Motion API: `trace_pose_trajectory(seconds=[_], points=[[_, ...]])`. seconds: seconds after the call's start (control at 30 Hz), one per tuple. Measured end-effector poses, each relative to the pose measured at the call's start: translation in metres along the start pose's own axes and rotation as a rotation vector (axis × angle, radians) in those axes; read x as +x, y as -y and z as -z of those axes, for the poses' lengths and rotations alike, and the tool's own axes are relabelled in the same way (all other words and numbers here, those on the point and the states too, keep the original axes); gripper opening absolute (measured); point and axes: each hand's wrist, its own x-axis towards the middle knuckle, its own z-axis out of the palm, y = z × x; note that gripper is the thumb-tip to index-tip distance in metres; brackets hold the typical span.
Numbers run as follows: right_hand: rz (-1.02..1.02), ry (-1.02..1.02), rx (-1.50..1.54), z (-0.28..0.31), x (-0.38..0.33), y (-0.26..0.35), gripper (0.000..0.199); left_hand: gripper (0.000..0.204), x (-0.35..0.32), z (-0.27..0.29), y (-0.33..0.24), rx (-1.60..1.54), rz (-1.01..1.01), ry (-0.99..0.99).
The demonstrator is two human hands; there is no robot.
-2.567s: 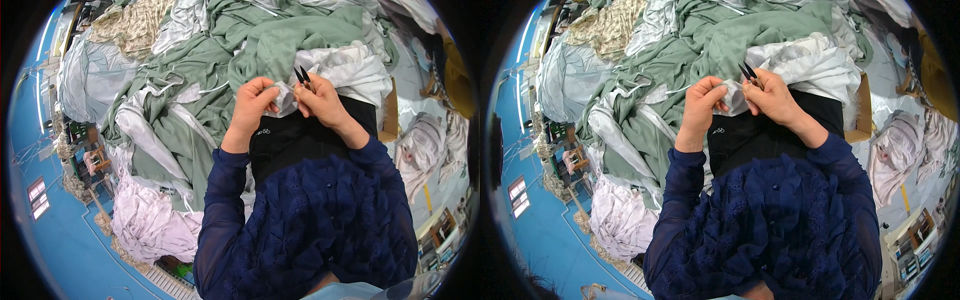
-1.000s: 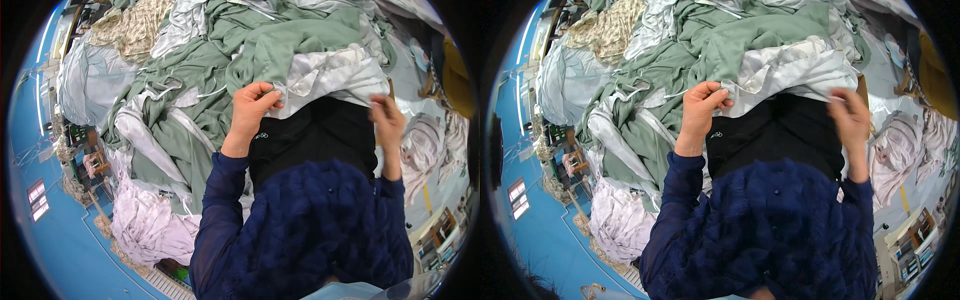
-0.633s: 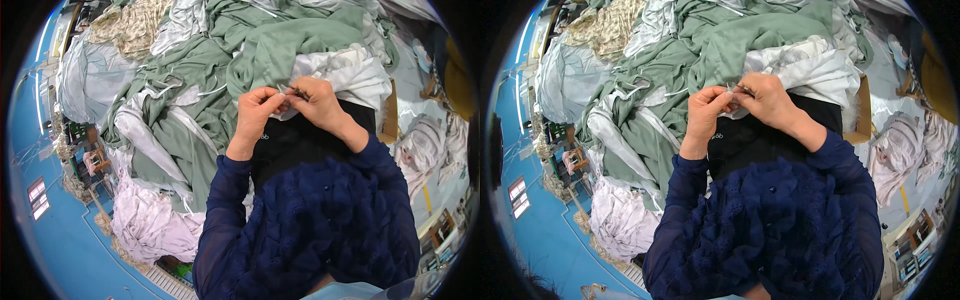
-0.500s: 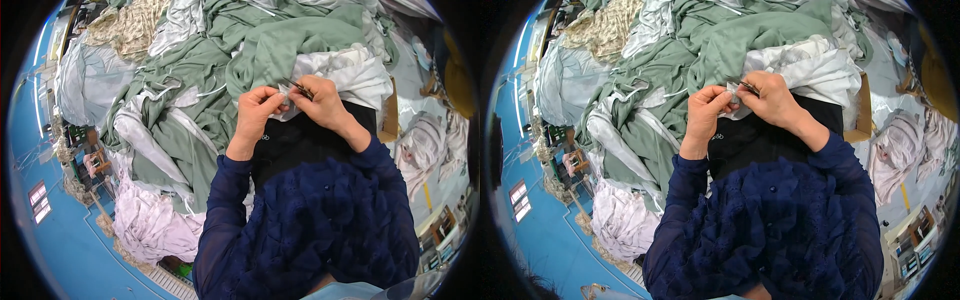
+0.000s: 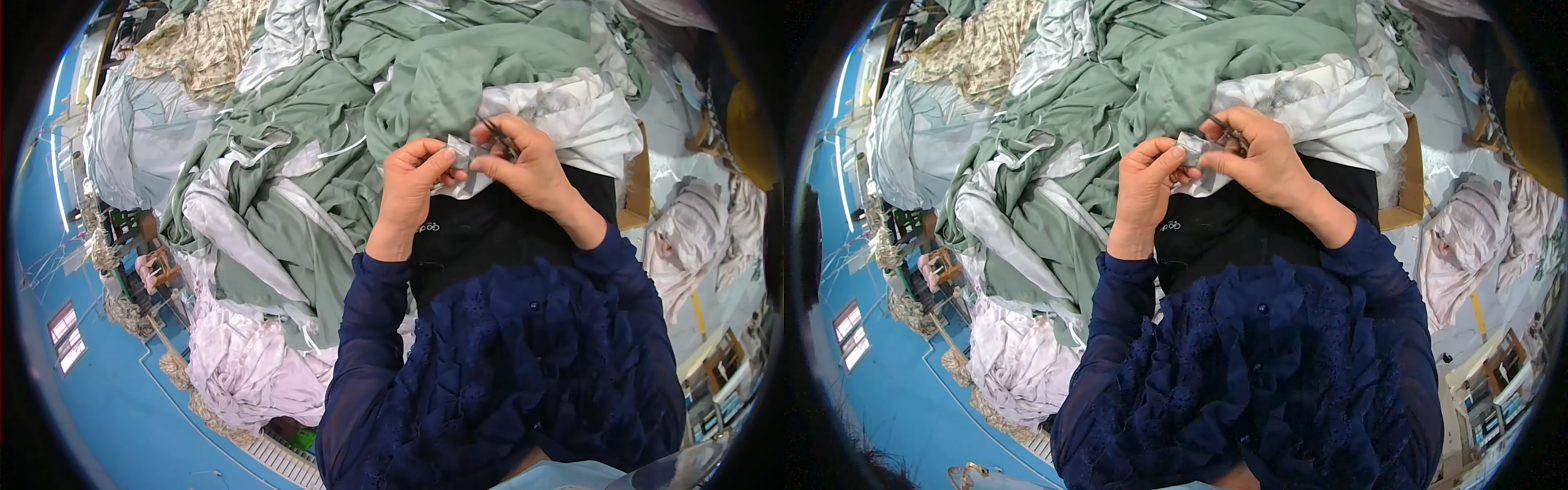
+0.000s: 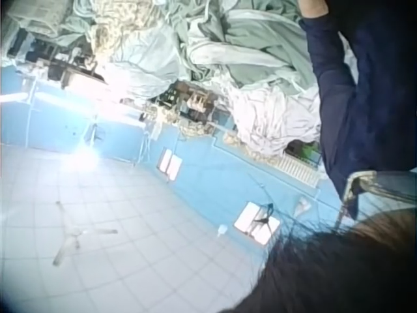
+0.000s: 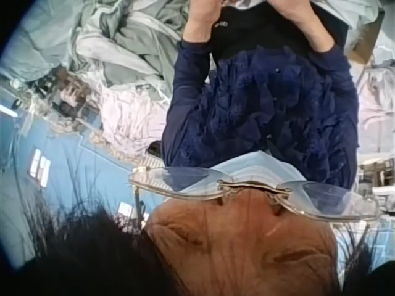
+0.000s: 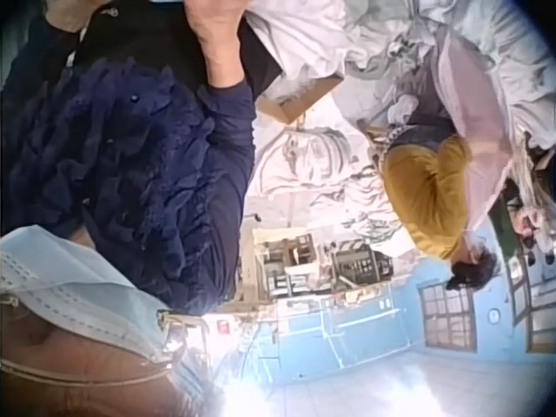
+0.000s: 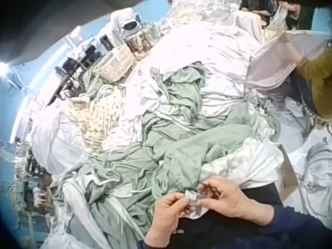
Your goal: Trimming loose threads from fabric pieces using thread snips.
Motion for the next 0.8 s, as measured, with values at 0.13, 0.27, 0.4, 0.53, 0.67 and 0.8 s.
trace_pose_trajectory(seconds=[0.13,0.27,0.4,0.53,0.67,0.8], points=[[0.011,0.074,-0.041,-0.007,0.004,-0.003,0.022,0.009,0.001,0.001,0.000,0.020,-0.019,0.031],[0.072,0.051,-0.079,-0.008,0.004,-0.009,0.017,0.009,0.000,-0.002,-0.002,0.023,0.008,0.013],[0.172,0.077,-0.185,-0.006,0.004,-0.011,0.012,0.008,-0.001,-0.003,-0.001,0.046,-0.013,0.008],[0.282,-0.040,-0.307,-0.012,0.000,-0.016,0.012,0.008,0.000,-0.003,0.001,0.044,-0.018,0.003],[0.312,-0.213,-0.395,-0.010,0.000,-0.017,0.012,0.008,0.000,-0.002,0.003,0.017,-0.005,-0.010],[0.239,-0.283,-0.365,0.001,0.000,-0.021,0.016,0.009,0.000,0.004,0.003,-0.003,0.005,-0.008]])
